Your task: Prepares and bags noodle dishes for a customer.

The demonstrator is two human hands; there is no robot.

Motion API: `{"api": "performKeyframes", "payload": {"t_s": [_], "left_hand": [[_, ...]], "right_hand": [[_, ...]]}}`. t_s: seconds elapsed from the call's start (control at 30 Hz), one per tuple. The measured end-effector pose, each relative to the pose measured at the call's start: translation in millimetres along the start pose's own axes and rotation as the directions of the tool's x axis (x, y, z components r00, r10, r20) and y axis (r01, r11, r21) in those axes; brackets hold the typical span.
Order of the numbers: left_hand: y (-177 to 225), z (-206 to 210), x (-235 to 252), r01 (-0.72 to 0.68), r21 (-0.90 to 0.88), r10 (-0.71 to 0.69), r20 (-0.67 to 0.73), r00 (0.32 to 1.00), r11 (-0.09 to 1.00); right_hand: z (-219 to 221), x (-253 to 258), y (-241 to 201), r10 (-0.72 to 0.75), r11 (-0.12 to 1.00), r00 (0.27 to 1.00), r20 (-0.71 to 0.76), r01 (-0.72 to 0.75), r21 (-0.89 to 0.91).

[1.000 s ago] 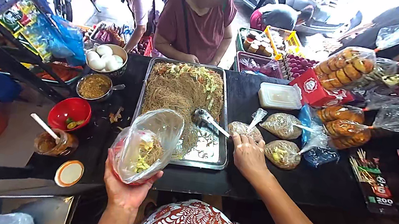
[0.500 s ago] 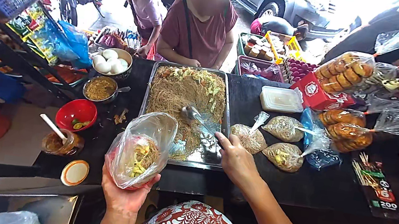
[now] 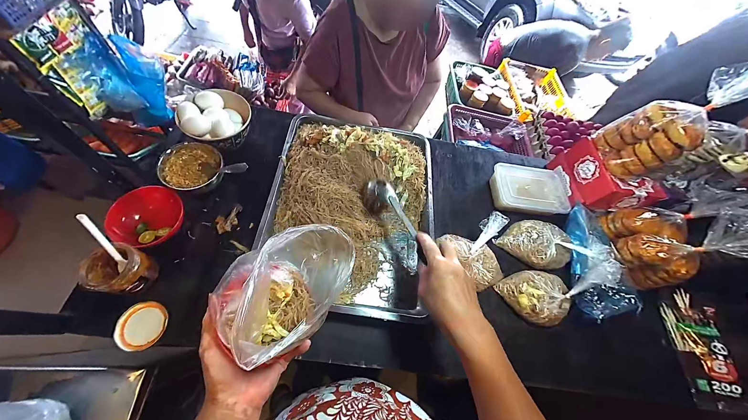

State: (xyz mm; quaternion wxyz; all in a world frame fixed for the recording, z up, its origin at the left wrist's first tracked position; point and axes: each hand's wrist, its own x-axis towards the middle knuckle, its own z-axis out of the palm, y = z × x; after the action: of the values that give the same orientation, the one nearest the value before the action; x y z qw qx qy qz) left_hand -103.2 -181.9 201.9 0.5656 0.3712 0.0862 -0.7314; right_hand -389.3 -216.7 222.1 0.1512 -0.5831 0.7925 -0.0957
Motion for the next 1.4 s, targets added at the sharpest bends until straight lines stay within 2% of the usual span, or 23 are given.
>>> {"api": "performKeyframes", "payload": {"t_s": [0.07, 0.13, 0.27, 0.4, 0.5, 0.67, 0.73, 0.87, 0.97, 1.07, 1.2, 1.33, 1.4], "left_hand": [[0, -1, 1, -0.005, -0.010, 0.005, 0.004, 1.000, 1.000], [1, 0, 1, -0.020, 0.018, 0.019, 0.019, 1.000, 1.000], [0, 0, 5, -0.051, 0.061, 0.046, 0.089, 0.995, 0.997], [0, 5, 4, -0.053, 0.076, 0.046, 0.090, 0.995, 0.996], [0, 6, 4, -0.039, 0.090, 0.035, 0.052, 0.998, 0.995], [1, 3, 7, -0.026, 0.063, 0.024, 0.037, 0.999, 0.998], [2, 3, 6, -0.029, 0.055, 0.026, 0.046, 0.999, 0.998], [2, 6, 6, -0.032, 0.062, 0.029, 0.054, 0.998, 0.998], [0, 9, 7, -0.040, 0.084, 0.035, 0.062, 0.997, 0.996], [0, 11, 7, -0.052, 0.074, 0.046, 0.082, 0.996, 0.996], [0, 9, 7, -0.047, 0.092, 0.044, 0.033, 0.998, 0.995], [0, 10, 8, -0.045, 0.095, 0.042, 0.033, 0.999, 0.994], [1, 10, 7, -0.048, 0.090, 0.046, 0.027, 0.999, 0.995]], "right_hand": [[-12, -23, 10, -0.008, 1.000, 1.000, 0.003, 0.008, 0.011], [-23, -27, 16, -0.035, 0.999, 0.997, -0.065, 0.037, 0.039], [-32, 25, 8, 0.077, 0.989, 0.991, -0.105, -0.063, 0.133], [-13, 67, 1, 0.136, 0.969, 0.987, -0.085, -0.115, 0.218], [-5, 51, -3, 0.127, 0.979, 0.991, -0.053, -0.116, 0.167], [-4, -14, 7, 0.065, 0.988, 0.996, 0.064, -0.073, 0.134], [-8, -26, 8, 0.028, 0.990, 0.998, 0.053, -0.035, 0.140], [-7, 0, -2, 0.035, 0.991, 0.999, 0.000, -0.035, 0.127], [7, 18, -10, 0.065, 0.997, 0.998, -0.016, -0.064, 0.032], [10, -6, -5, 0.059, 0.998, 0.998, -0.016, -0.059, -0.012], [0, -30, 9, 0.060, 0.998, 0.994, -0.090, -0.057, 0.033], [4, -5, 9, 0.139, 0.982, 0.989, 0.051, -0.145, 0.123], [12, -6, -2, 0.122, 0.970, 0.981, 0.148, -0.149, 0.190]]}}
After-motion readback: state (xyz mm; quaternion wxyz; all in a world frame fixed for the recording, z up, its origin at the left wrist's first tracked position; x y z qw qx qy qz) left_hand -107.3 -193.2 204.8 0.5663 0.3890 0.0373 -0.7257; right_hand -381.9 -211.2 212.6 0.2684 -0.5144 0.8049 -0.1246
